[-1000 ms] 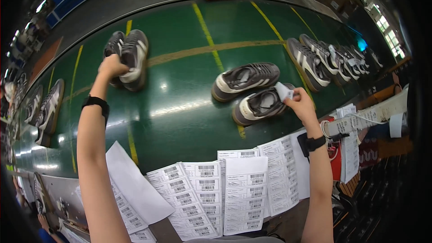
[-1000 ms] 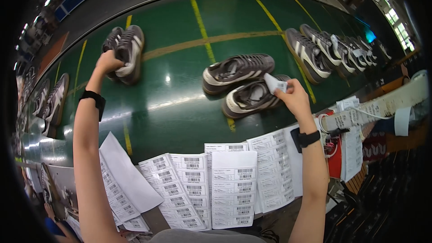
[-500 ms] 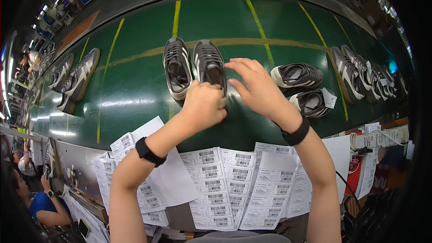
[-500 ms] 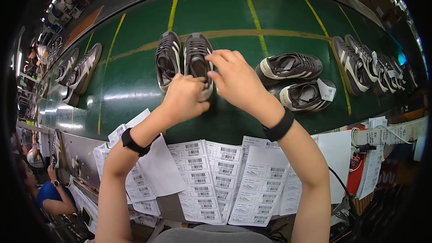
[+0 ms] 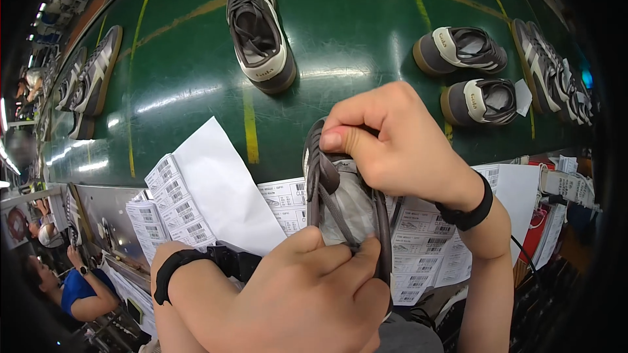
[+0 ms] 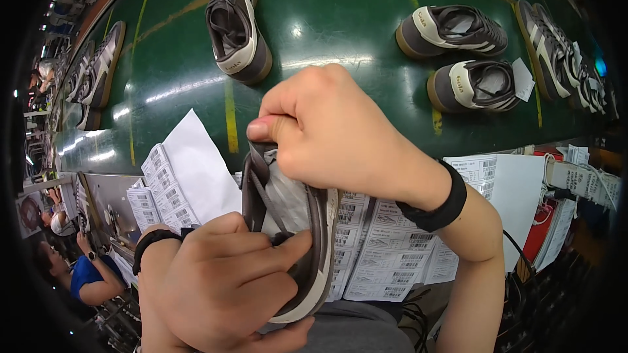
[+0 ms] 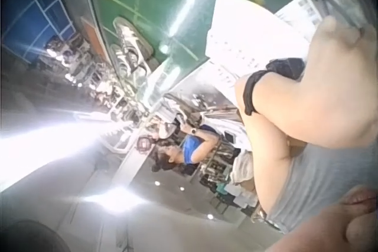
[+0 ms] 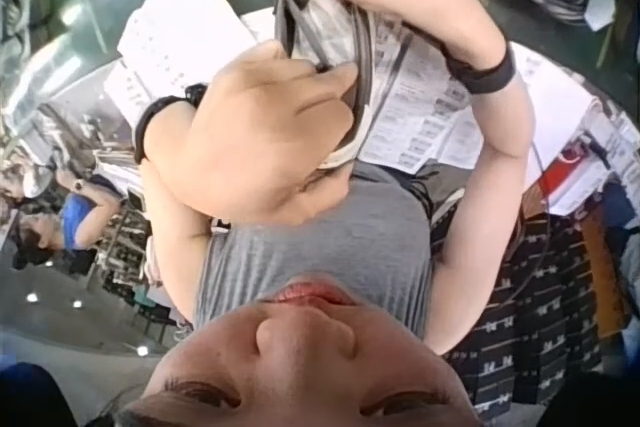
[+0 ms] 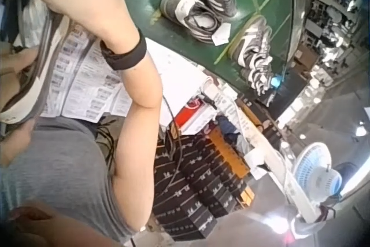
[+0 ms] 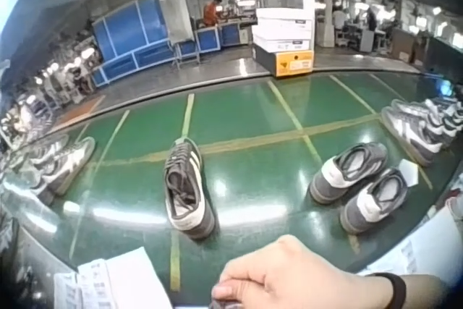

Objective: Inspecting shoes on a conveyor belt and checking paper labels.

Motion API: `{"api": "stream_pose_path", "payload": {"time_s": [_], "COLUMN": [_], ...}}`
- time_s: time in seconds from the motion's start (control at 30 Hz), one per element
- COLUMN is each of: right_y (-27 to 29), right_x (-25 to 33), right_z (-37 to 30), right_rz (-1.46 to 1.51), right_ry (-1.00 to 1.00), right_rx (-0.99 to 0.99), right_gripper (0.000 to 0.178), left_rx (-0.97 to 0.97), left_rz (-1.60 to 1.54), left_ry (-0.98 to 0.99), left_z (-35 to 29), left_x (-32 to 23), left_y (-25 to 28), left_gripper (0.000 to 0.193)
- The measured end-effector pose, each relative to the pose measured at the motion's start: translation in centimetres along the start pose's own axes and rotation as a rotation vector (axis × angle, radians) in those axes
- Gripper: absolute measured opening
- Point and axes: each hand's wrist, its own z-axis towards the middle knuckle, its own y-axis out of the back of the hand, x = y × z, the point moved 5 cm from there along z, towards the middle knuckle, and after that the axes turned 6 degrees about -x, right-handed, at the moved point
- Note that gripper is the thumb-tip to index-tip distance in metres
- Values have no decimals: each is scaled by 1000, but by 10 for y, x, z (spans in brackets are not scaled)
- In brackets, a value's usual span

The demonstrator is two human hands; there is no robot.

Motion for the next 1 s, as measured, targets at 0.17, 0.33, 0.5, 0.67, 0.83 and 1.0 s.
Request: {"api": "stream_pose_path", "payload": {"time_s": [0.17,0.33,0.5,0.67,0.83,1.0], "right_y": [-3,39,90,45,-3,-32], "right_x": [-18,31,-7,-41,9,43], "right_z": [-4,-10,43,74,53,-13], "right_rz": [100,-431,-756,-638,-562,-528], "right_ry": [-280,752,613,602,473,547], "right_rx": [107,-222,-371,-401,-206,-4], "right_gripper": [10,15,10,9,40,27], "left_rx": [233,-46,-310,-91,88,471], "left_rz": [159,465,817,762,668,345], "left_ry": [41,-127,231,368,217,238], "left_z": [-17,-14,18,21,6,-37], "left_x": [11,14,137,228,117,17], "left_y": [-10,-27,32,53,29,18], "left_gripper": [28,22,67,46,28,30]}}
